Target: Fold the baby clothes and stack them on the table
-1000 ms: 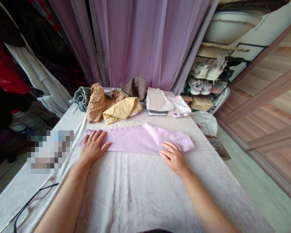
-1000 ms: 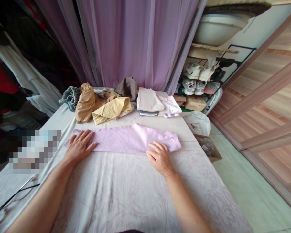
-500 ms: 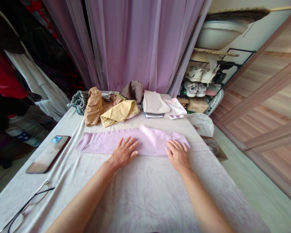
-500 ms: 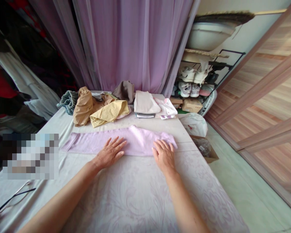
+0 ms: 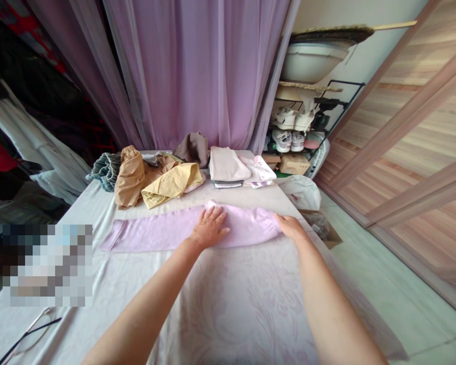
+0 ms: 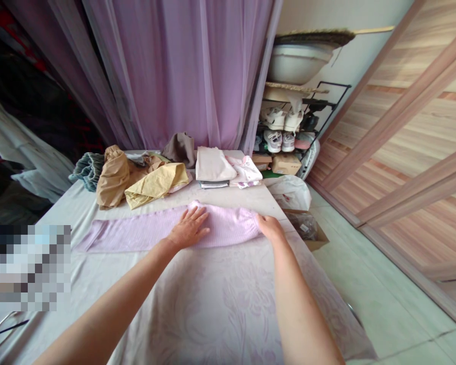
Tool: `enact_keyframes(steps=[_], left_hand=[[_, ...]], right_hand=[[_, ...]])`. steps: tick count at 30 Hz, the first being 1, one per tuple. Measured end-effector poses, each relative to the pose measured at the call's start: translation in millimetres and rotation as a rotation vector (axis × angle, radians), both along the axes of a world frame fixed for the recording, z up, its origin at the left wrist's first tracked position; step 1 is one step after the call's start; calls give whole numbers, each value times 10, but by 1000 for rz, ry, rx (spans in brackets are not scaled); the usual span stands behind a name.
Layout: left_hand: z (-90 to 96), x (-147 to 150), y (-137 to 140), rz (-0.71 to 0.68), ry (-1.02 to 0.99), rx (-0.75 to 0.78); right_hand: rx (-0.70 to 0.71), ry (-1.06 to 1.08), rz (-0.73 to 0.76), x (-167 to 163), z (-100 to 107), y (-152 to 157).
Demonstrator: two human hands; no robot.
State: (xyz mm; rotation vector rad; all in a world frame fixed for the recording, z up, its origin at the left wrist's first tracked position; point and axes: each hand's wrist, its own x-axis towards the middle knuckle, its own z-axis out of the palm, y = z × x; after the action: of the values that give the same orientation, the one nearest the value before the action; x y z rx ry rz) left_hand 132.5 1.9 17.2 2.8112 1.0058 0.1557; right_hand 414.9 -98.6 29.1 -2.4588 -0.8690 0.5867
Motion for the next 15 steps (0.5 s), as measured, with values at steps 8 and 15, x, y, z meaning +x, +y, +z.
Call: enact_keyframes(steps=[8, 15], left_hand=[[-225, 66, 35, 37, -4, 52], [-247, 61, 35, 34, -21, 102]], right_hand=[[111, 380, -86, -50, -12, 50], [351, 903, -111, -35, -29, 16]])
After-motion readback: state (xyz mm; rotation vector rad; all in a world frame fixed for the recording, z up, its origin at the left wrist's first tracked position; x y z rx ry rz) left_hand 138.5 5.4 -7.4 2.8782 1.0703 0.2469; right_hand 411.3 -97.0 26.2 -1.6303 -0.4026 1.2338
